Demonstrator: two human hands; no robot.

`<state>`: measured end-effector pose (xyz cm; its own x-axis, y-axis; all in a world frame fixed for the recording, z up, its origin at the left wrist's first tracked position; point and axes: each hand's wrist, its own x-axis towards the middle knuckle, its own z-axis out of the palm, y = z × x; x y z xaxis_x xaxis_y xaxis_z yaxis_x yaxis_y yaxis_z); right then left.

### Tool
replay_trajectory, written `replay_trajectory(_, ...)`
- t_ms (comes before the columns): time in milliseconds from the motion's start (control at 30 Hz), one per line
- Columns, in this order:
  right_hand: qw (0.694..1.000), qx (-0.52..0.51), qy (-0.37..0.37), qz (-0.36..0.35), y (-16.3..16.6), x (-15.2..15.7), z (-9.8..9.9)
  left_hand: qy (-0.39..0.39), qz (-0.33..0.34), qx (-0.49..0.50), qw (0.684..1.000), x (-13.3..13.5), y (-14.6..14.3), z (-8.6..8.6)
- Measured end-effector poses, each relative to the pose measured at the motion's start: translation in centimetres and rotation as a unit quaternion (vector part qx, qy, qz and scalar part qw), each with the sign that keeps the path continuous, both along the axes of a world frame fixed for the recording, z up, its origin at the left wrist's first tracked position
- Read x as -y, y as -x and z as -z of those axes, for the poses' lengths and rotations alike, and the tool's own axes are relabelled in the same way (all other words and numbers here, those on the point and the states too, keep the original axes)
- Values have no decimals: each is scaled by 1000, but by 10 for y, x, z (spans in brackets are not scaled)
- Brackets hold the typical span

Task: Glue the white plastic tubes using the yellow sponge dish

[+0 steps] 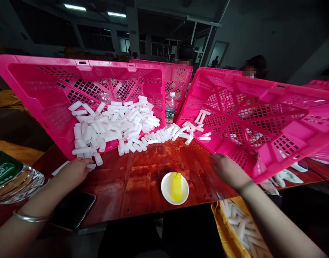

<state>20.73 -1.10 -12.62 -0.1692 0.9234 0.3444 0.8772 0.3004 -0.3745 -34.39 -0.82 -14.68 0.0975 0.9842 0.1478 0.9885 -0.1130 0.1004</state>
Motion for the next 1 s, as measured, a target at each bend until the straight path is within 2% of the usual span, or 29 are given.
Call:
replay_trajectory(67, 1000, 4, -6, 13, 27, -53, 7, 7, 13, 2, 1000, -2, -5, 3)
replay_trajectory(133, 1000, -2, -12, -5, 46, -91, 11, 7, 18, 3, 1000, 0, -19, 2)
replay_trajectory(200, 999, -14, -13, -37, 53, -110, 14, 8, 27, 7, 1000, 5, -37, -2)
replay_trajectory(267, 997, -31, -9, -64, 52, -113, 15, 15, 40, 32, 999, 15, -57, -6)
replay_trajectory(367, 994, -70, -4, -80, 45, -89, 18, 54, 47, 126, 989, 33, -84, -9)
replay_trajectory(467, 985, -142, 8, -102, 41, -38, 19, 94, 59, 237, 965, 47, -107, -4)
replay_trajectory(567, 956, -211, 99, -180, 45, 16, 19, 87, 98, 272, 953, 52, -132, 6)
replay_trajectory(633, 944, -225, 136, -201, 53, 40, 22, 58, 140, 269, 951, 52, -152, 11)
replay_trajectory(733, 962, -182, 65, -192, 66, 51, 33, 31, 183, 284, 941, 53, -184, 15)
replay_trajectory(867, 971, -116, -35, -208, 75, 50, 47, 48, 227, 320, 919, 57, -214, 20)
replay_trajectory(933, 968, -120, -31, -218, 75, 51, 50, 49, 248, 319, 914, 58, -224, 23)
replay_trajectory(1000, 962, -169, 12, -215, 75, 53, 51, 49, 249, 306, 917, 58, -231, 26)
